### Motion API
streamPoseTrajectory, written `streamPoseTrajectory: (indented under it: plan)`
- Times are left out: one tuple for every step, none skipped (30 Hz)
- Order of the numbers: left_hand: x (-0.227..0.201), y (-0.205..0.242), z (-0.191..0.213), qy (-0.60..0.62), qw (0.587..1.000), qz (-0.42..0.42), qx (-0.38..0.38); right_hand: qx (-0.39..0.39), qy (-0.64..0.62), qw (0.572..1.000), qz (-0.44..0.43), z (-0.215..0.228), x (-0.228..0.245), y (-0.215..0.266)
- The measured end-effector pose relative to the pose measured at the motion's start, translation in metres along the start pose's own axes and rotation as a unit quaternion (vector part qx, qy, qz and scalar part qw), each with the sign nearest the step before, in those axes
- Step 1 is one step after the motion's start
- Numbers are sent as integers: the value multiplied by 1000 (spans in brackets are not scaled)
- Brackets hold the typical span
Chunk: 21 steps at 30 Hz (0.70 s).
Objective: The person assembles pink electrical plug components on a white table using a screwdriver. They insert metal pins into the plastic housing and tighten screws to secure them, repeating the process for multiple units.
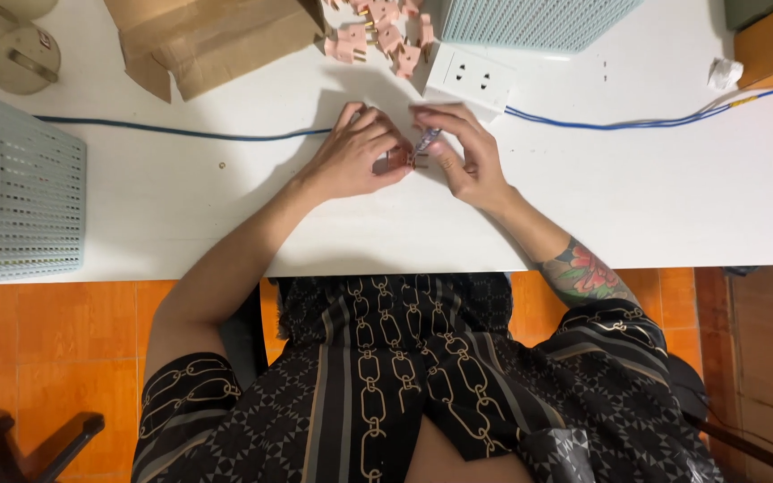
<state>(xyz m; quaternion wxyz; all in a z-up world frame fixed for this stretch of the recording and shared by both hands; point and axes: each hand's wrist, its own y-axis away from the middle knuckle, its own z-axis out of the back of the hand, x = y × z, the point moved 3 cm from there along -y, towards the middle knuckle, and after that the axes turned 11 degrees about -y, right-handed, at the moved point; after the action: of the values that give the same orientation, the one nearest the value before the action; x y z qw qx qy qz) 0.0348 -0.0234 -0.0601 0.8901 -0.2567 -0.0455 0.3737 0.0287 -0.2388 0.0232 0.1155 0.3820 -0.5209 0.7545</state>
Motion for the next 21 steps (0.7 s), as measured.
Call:
streamPoseTrajectory:
  plan:
    - [0, 0, 1, 3, 1000, 1, 3, -2, -1, 1000, -4, 1, -6, 3]
    - [-1, 0, 2, 3, 1000, 2, 0, 1, 11, 1000, 16, 2, -11, 6]
    - [-1, -1, 4, 3, 1000, 3, -4, 4, 23, 999, 36, 4, -15, 10]
    - [-2, -1, 5, 6, 1000, 3, -1, 2, 23, 999, 33, 6, -14, 13]
    - [-2, -1, 7, 6, 1000, -3, 7, 7, 48, 999, 22, 8, -14, 15]
    - [-3, -2, 9, 6, 1000, -9, 14, 12, 73, 997, 13, 10, -14, 17]
    - [0, -1, 7, 8, 1000, -9, 16, 11, 72, 997, 10, 14, -26, 22]
    - [2, -1, 3, 6, 999, -3, 37, -14, 44, 999, 21, 19, -36, 28]
    - [4, 0, -1, 4, 998, 3, 58, -39, 16, 999, 33, 23, -46, 34]
    - [6, -1, 3, 6, 998, 4, 59, -38, 15, 999, 30, 23, -37, 28]
    - [8, -2, 9, 20, 1000, 6, 18, -63, 11, 997, 30, 23, -27, 23]
    - [10, -3, 16, 32, 999, 7, -23, -88, 7, 996, 30, 24, -18, 16]
    - [9, -4, 21, 33, 999, 9, -22, -88, 6, 996, 28, 25, -15, 14]
    - [8, -6, 28, 24, 999, 11, -46, -102, 4, 995, 15, 26, -13, 13]
    - [7, -7, 35, 15, 997, 12, -71, -117, 2, 993, 2, 27, -11, 12]
    - [6, -6, 34, 16, 997, 13, -69, -117, 1, 993, 0, 27, -13, 13]
    - [5, -6, 33, 14, 998, 8, -66, -114, -4, 993, -8, 27, -14, 14]
    - [4, -6, 32, 11, 998, 2, -63, -110, -9, 994, -15, 27, -16, 14]
    - [4, -6, 30, 12, 998, 3, -62, -110, -9, 994, -17, 26, -15, 12]
    - [3, -5, 28, 5, 998, -5, -59, -91, -12, 996, -19, 24, -13, 12]
    - [2, -5, 26, -2, 998, -12, -55, -71, -16, 997, -22, 21, -12, 11]
